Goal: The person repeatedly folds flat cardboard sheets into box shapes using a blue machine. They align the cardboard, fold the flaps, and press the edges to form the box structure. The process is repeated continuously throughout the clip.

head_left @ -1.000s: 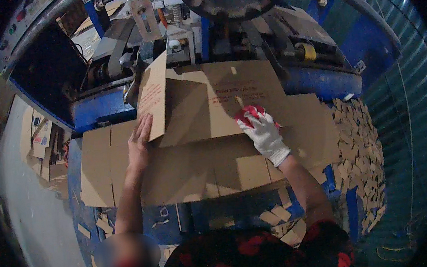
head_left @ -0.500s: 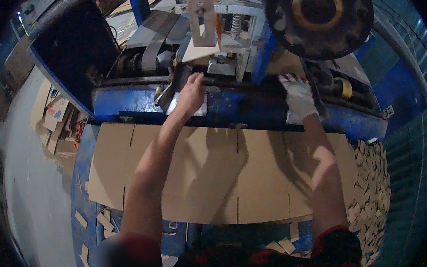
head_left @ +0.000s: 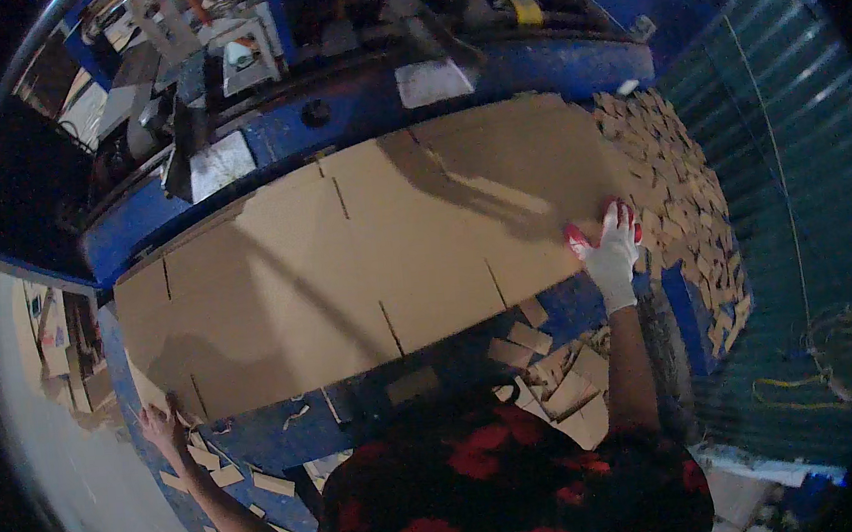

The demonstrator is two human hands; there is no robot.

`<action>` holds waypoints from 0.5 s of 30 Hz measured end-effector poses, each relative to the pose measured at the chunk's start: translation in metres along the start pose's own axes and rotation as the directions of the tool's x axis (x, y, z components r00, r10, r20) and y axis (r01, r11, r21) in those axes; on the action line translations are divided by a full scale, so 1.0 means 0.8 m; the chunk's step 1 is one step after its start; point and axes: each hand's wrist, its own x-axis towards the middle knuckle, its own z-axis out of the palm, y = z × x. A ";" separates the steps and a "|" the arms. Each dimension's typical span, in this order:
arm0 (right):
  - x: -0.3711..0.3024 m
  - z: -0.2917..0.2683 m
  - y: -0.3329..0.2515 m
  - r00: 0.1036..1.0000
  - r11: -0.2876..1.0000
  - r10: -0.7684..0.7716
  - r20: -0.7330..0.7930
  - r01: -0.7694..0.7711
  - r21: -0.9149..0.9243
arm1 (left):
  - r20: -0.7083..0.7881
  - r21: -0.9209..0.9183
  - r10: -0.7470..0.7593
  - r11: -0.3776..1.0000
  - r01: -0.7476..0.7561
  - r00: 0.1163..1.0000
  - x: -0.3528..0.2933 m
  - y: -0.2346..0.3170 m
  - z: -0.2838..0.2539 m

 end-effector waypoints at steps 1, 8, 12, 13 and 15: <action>-0.009 0.001 0.015 0.991 0.992 0.124 -0.049 -0.123 0.024 | -0.037 0.048 -0.022 0.999 0.023 0.999 -0.005 -0.005 0.001; 0.001 0.070 0.108 0.921 -0.284 0.200 0.335 -0.273 0.919 | 0.057 0.030 -0.072 0.997 0.070 0.996 -0.004 0.011 -0.034; 0.016 0.061 0.102 0.924 0.135 0.338 0.179 -0.236 0.962 | 0.044 0.046 -0.131 0.991 0.129 0.990 -0.006 0.015 -0.043; 0.016 0.046 0.089 0.938 0.185 0.346 0.008 -0.077 0.980 | 0.022 0.028 -0.137 0.990 0.136 0.990 -0.008 0.018 -0.048; 0.012 -0.001 0.062 0.879 0.219 0.427 -0.211 0.126 0.967 | -0.067 -0.044 -0.133 0.990 0.131 0.989 -0.010 0.026 -0.067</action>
